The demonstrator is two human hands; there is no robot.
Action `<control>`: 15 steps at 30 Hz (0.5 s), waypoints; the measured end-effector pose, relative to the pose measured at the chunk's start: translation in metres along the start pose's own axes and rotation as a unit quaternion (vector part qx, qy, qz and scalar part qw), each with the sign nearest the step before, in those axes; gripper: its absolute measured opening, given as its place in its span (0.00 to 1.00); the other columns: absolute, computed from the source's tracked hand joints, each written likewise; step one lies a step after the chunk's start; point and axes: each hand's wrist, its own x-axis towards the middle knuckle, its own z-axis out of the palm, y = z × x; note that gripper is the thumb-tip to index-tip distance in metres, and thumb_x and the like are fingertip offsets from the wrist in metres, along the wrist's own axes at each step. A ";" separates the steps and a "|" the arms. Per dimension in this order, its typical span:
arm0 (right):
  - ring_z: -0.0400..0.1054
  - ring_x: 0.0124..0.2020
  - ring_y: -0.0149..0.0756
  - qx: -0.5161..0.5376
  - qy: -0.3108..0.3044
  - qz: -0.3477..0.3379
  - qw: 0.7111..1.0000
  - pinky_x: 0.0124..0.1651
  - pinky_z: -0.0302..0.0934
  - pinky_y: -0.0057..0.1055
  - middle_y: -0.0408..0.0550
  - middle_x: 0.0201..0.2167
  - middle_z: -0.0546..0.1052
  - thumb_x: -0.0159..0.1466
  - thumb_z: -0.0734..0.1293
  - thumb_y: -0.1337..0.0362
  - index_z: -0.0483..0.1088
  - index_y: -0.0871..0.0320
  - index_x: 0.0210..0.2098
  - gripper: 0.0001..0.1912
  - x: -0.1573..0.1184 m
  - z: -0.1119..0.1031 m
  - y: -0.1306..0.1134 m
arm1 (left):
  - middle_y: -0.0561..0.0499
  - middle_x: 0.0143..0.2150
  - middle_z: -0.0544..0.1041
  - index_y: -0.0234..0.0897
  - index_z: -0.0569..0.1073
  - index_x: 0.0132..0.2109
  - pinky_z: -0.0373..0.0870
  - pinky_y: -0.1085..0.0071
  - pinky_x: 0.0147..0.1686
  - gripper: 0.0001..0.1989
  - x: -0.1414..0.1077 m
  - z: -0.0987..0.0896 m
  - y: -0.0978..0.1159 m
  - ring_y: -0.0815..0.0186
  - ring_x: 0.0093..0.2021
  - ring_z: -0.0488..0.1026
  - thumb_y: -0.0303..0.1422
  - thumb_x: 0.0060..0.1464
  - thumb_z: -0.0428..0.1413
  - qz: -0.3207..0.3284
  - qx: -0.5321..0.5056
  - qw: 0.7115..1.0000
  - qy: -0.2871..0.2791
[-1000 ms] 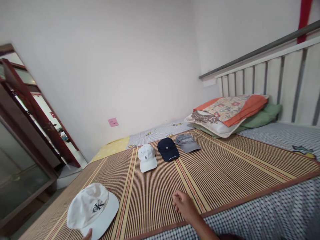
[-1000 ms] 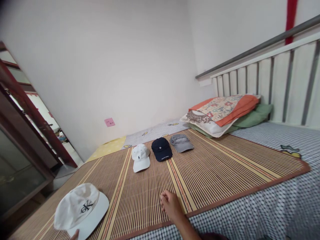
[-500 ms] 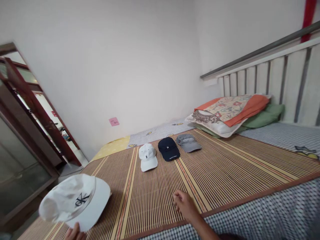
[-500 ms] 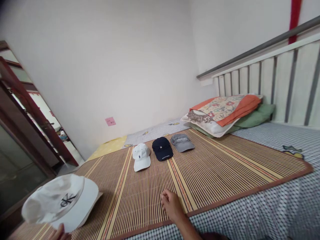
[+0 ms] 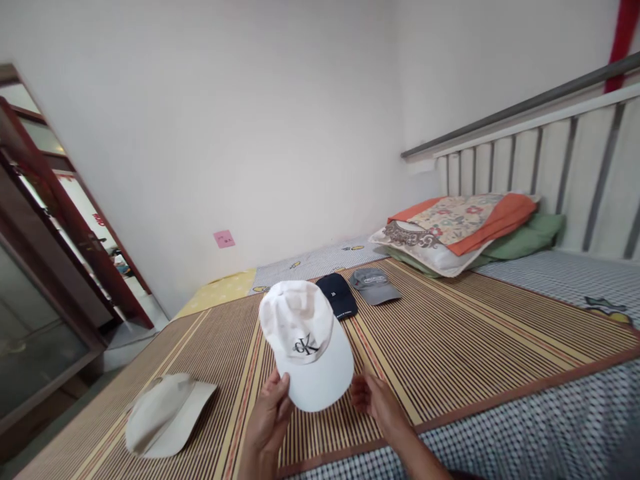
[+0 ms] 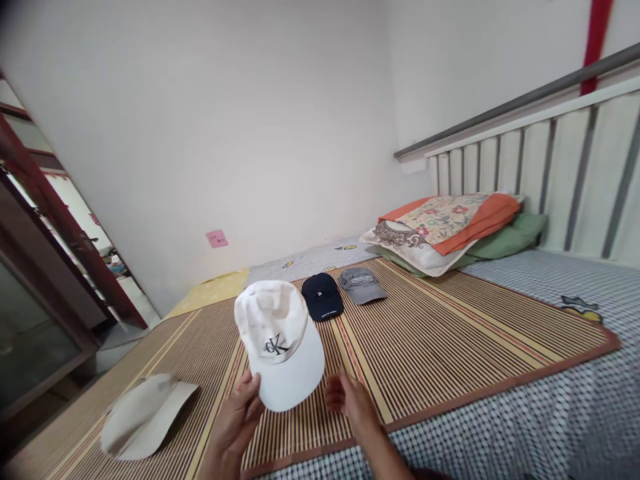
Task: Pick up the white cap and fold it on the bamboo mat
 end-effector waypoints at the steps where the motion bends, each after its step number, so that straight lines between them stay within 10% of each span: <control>1: 0.74 0.24 0.39 0.026 0.011 0.009 1.000 0.28 0.67 0.33 0.50 0.24 0.78 0.57 0.62 0.29 0.71 0.55 0.31 0.34 0.003 -0.003 -0.001 | 0.61 0.22 0.75 0.33 0.79 0.43 0.51 0.86 0.15 0.21 0.007 0.007 -0.007 0.86 0.12 0.48 0.34 0.44 0.75 -0.001 0.002 1.000 -0.017; 6: 0.80 0.34 0.48 0.116 0.039 0.034 0.992 0.35 0.73 0.41 0.56 0.33 0.84 0.64 0.56 0.30 0.75 0.54 0.38 0.34 0.005 -0.011 -0.008 | 0.61 0.21 0.75 0.33 0.79 0.42 0.49 0.85 0.15 0.22 0.029 0.024 -0.031 0.85 0.13 0.45 0.35 0.41 0.76 -0.022 0.002 0.999 -0.042; 15: 0.75 0.58 0.56 0.119 -0.079 0.035 0.989 0.55 0.71 0.49 0.61 0.54 0.82 0.66 0.45 0.28 0.72 0.56 0.62 0.50 -0.015 -0.002 -0.077 | 0.62 0.24 0.76 0.35 0.74 0.36 0.51 0.85 0.13 0.20 0.044 -0.006 -0.073 0.85 0.12 0.49 0.30 0.40 0.76 -0.052 -0.095 0.994 0.028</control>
